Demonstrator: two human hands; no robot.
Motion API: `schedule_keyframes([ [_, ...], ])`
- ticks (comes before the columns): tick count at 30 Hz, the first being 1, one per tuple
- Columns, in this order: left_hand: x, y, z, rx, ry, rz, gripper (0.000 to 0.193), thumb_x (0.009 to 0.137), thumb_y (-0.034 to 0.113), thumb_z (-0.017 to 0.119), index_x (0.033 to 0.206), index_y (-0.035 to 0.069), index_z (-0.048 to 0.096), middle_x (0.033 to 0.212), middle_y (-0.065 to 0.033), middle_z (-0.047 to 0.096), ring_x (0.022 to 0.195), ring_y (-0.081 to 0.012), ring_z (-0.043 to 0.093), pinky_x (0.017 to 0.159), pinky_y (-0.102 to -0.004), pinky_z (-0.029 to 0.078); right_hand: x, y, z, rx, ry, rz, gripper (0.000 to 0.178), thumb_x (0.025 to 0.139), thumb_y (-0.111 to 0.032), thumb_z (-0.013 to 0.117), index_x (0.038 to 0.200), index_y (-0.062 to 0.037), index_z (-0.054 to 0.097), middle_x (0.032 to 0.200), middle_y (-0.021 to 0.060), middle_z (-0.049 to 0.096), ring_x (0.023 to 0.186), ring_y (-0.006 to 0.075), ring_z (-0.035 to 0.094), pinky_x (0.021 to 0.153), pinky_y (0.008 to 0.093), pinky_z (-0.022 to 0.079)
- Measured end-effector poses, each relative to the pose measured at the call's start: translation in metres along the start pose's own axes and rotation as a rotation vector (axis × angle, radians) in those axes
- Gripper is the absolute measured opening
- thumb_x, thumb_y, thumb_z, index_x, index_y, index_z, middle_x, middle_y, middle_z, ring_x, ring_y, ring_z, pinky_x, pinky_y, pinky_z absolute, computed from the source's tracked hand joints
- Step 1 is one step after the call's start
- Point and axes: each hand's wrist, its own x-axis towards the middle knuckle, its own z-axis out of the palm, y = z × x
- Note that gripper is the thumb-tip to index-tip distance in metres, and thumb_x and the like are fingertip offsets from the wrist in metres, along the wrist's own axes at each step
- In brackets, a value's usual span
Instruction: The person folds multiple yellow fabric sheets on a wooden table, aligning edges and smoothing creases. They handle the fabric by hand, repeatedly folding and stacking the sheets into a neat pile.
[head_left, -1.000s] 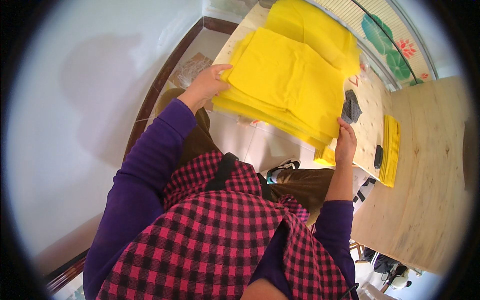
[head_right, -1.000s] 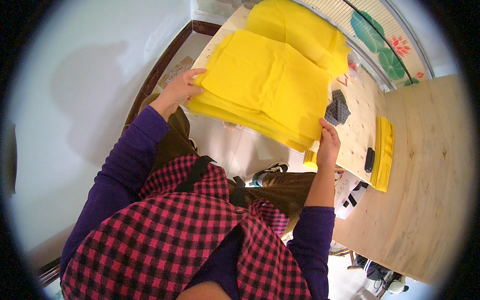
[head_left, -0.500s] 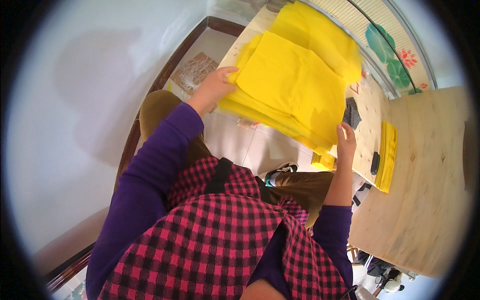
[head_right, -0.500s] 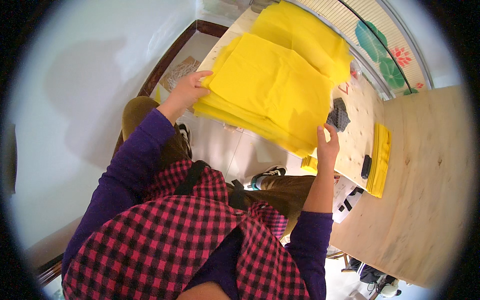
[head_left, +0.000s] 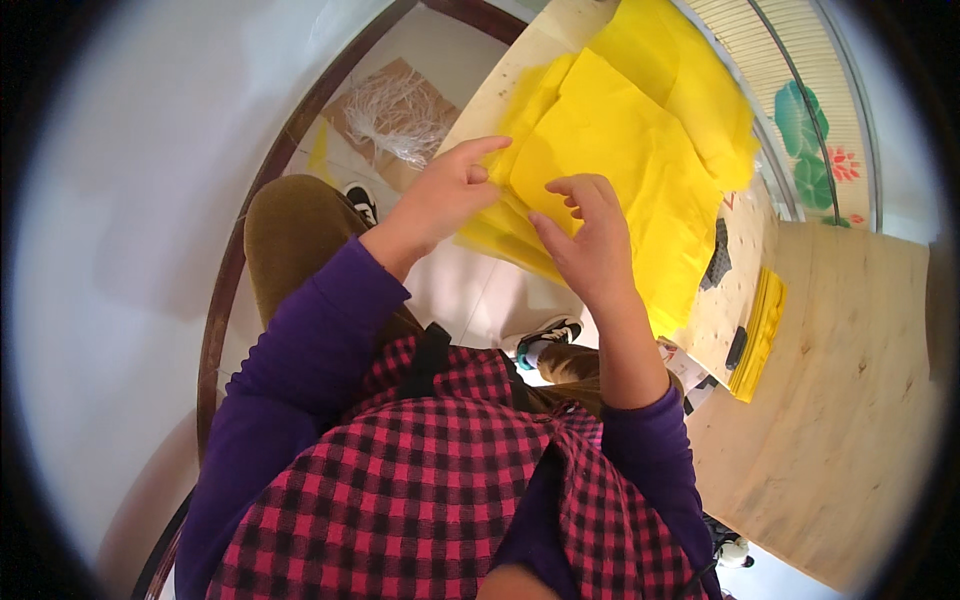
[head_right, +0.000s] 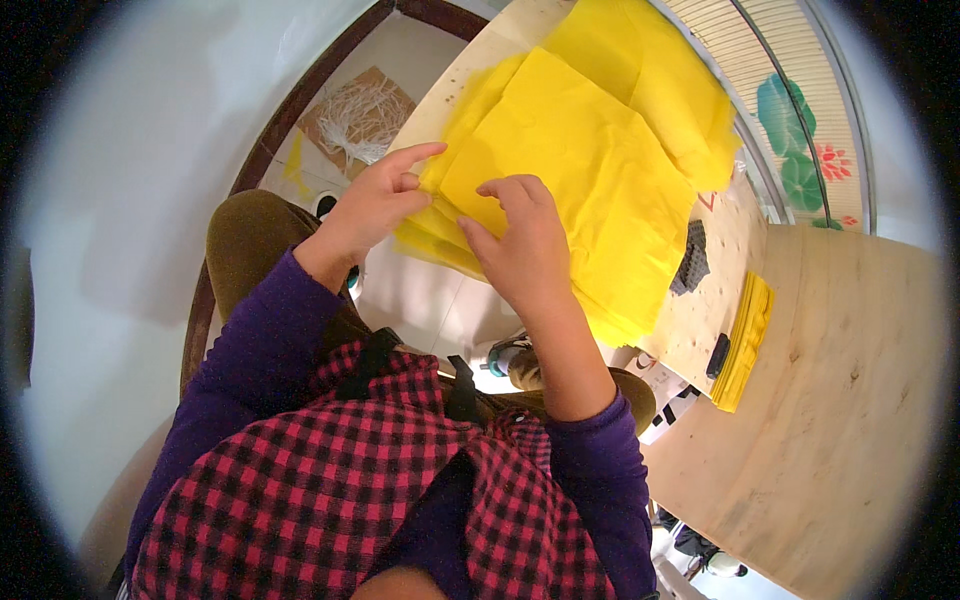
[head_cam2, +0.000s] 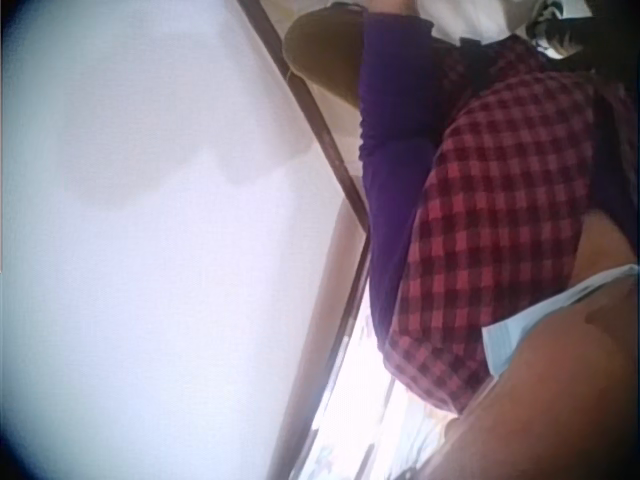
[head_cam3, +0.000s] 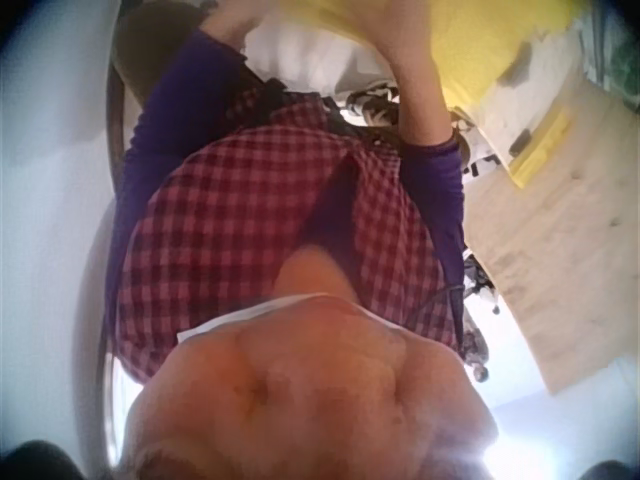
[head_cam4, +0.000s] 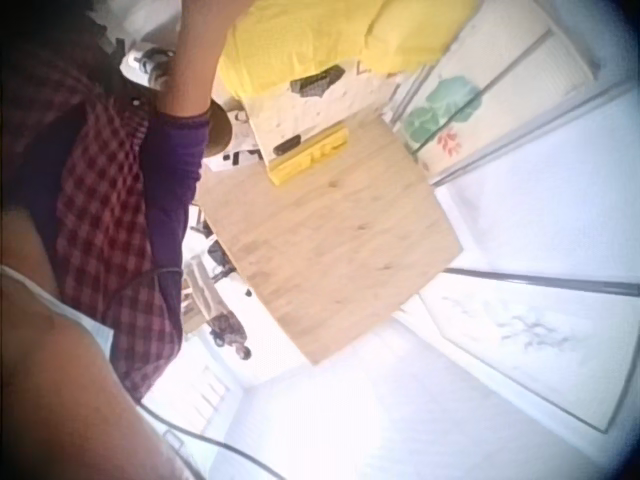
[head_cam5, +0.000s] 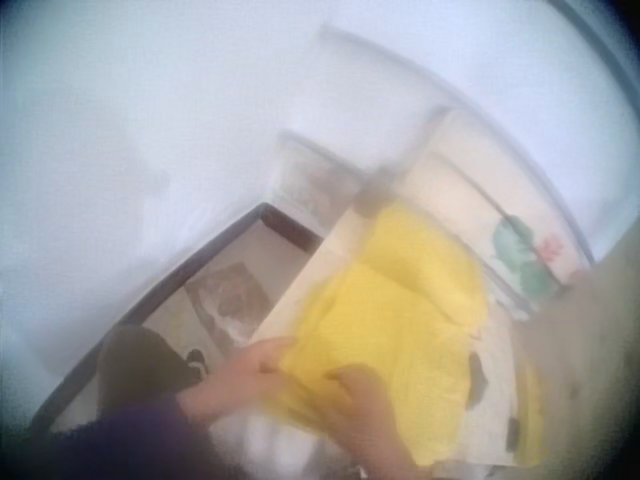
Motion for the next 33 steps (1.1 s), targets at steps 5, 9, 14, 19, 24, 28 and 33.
schedule_keyframes([
  [5, -0.001, -0.001, 0.001, -0.141, -0.010, 0.008, 0.058, 0.080, -0.002, 0.052, 0.137, 0.008, 0.046, 0.070, 0.0081, 0.040, 0.064, -0.0027, 0.040, 0.058, -0.0188, 0.033, 0.016, -0.010, 0.018, -0.115, -0.076, 0.038, 0.027, 0.073, -0.016, 0.074, 0.095, -0.0056, 0.061, 0.095, 0.0124, 0.060, 0.086, 0.0310, 0.061, 0.072, 0.0381, 0.050],
  [9, 0.000, -0.002, 0.001, -0.111, -0.018, 0.027, 0.059, 0.080, -0.003, 0.052, 0.138, 0.008, 0.045, 0.069, 0.0086, 0.038, 0.062, -0.0026, 0.037, 0.057, -0.0191, 0.031, 0.017, -0.004, 0.024, -0.029, -0.052, 0.105, 0.022, 0.076, -0.015, 0.072, 0.092, -0.0042, 0.061, 0.088, 0.0113, 0.061, 0.074, 0.0272, 0.062, 0.065, 0.0353, 0.050],
  [14, -0.002, 0.000, 0.001, -0.124, -0.016, 0.030, 0.058, 0.082, -0.001, 0.052, 0.139, 0.008, 0.044, 0.067, 0.0090, 0.035, 0.060, -0.0026, 0.034, 0.055, -0.0198, 0.028, 0.016, 0.008, 0.023, 0.218, 0.052, 0.275, 0.016, 0.082, -0.010, 0.069, 0.091, 0.0001, 0.061, 0.075, 0.0059, 0.060, 0.064, 0.0148, 0.057, 0.060, 0.0271, 0.047],
  [19, -0.003, 0.000, 0.001, -0.104, -0.023, 0.029, 0.056, 0.083, 0.000, 0.053, 0.138, 0.007, 0.044, 0.066, 0.0089, 0.035, 0.059, -0.0028, 0.034, 0.054, -0.0204, 0.028, 0.017, 0.018, 0.013, 0.431, 0.095, 0.388, 0.014, 0.087, -0.010, 0.067, 0.092, 0.0012, 0.061, 0.077, -0.0018, 0.058, 0.066, 0.0053, 0.049, 0.057, 0.0217, 0.042],
  [24, -0.003, -0.001, 0.002, -0.134, -0.013, 0.042, 0.057, 0.084, 0.001, 0.053, 0.139, 0.007, 0.044, 0.065, 0.0088, 0.035, 0.058, -0.0030, 0.034, 0.054, -0.0207, 0.028, 0.015, 0.020, 0.009, 0.546, 0.173, 0.378, 0.014, 0.087, -0.010, 0.067, 0.093, 0.0012, 0.061, 0.077, -0.0026, 0.056, 0.065, 0.0039, 0.047, 0.057, 0.0198, 0.040],
  [28, -0.002, -0.002, 0.001, -0.105, -0.016, 0.049, 0.057, 0.084, 0.000, 0.053, 0.140, 0.009, 0.044, 0.066, 0.0087, 0.038, 0.059, -0.0026, 0.035, 0.054, -0.0203, 0.029, 0.010, 0.016, 0.009, 0.474, 0.203, 0.328, 0.014, 0.088, -0.010, 0.066, 0.094, 0.0013, 0.060, 0.079, -0.0021, 0.056, 0.065, 0.0039, 0.047, 0.058, 0.0193, 0.040],
  [33, -0.001, -0.005, 0.002, -0.091, -0.029, 0.078, 0.057, 0.084, -0.002, 0.052, 0.139, 0.011, 0.046, 0.066, 0.0090, 0.040, 0.058, -0.0019, 0.035, 0.055, -0.0194, 0.030, 0.006, 0.014, 0.004, 0.483, 0.301, 0.286, 0.013, 0.088, -0.008, 0.065, 0.095, 0.0011, 0.059, 0.079, -0.0023, 0.056, 0.066, 0.0037, 0.048, 0.059, 0.0189, 0.040],
])
